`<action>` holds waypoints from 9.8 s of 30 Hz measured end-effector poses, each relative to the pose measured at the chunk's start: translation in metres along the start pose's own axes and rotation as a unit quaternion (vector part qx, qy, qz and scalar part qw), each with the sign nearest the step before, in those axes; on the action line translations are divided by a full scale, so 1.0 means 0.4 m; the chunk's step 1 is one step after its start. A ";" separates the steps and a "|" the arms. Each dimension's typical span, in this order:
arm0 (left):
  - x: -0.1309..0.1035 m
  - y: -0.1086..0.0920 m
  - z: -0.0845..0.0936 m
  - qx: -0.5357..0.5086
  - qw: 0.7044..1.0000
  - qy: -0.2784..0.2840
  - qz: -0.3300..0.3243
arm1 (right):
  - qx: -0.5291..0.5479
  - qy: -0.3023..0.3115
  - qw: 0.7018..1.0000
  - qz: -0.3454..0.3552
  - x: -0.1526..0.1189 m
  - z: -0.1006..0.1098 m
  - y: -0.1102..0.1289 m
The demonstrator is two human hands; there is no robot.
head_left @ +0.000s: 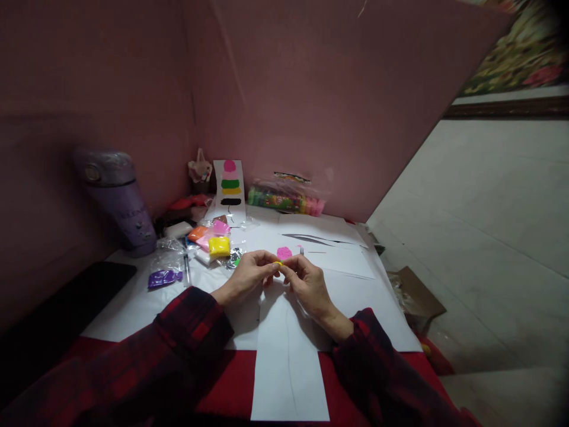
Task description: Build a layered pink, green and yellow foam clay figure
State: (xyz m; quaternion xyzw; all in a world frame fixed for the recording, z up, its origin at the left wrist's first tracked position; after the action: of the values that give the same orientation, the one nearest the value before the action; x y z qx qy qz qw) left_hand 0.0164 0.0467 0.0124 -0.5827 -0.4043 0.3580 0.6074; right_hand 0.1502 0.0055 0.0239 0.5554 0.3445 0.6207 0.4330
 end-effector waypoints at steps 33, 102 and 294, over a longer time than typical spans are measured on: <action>0.000 -0.005 0.000 0.005 1.000 -0.014 -0.009 | -0.056 0.027 0.997 0.036 -0.003 -0.009 0.016; -0.001 0.023 -0.016 -0.077 0.996 0.022 0.023 | 0.056 0.007 0.998 0.007 0.007 0.001 -0.022; -0.003 0.007 -0.032 -0.049 0.999 -0.009 -0.018 | -0.061 -0.060 0.994 0.073 -0.018 0.034 0.029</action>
State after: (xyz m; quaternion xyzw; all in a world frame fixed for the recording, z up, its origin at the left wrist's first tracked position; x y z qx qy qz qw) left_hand 0.0276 0.0404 0.0096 -0.6014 -0.4370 0.3317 0.5808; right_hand 0.1618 -0.0063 0.0334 0.5875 0.2382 0.6363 0.4396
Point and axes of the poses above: each hand's wrist, its own x-axis towards the middle knuckle, its own z-axis out of the back of the hand, y = z × x, the point moved 5 cm from there along x, towards the middle knuckle, and after that the axes turned 9 degrees about x, right-handed, at the moved point
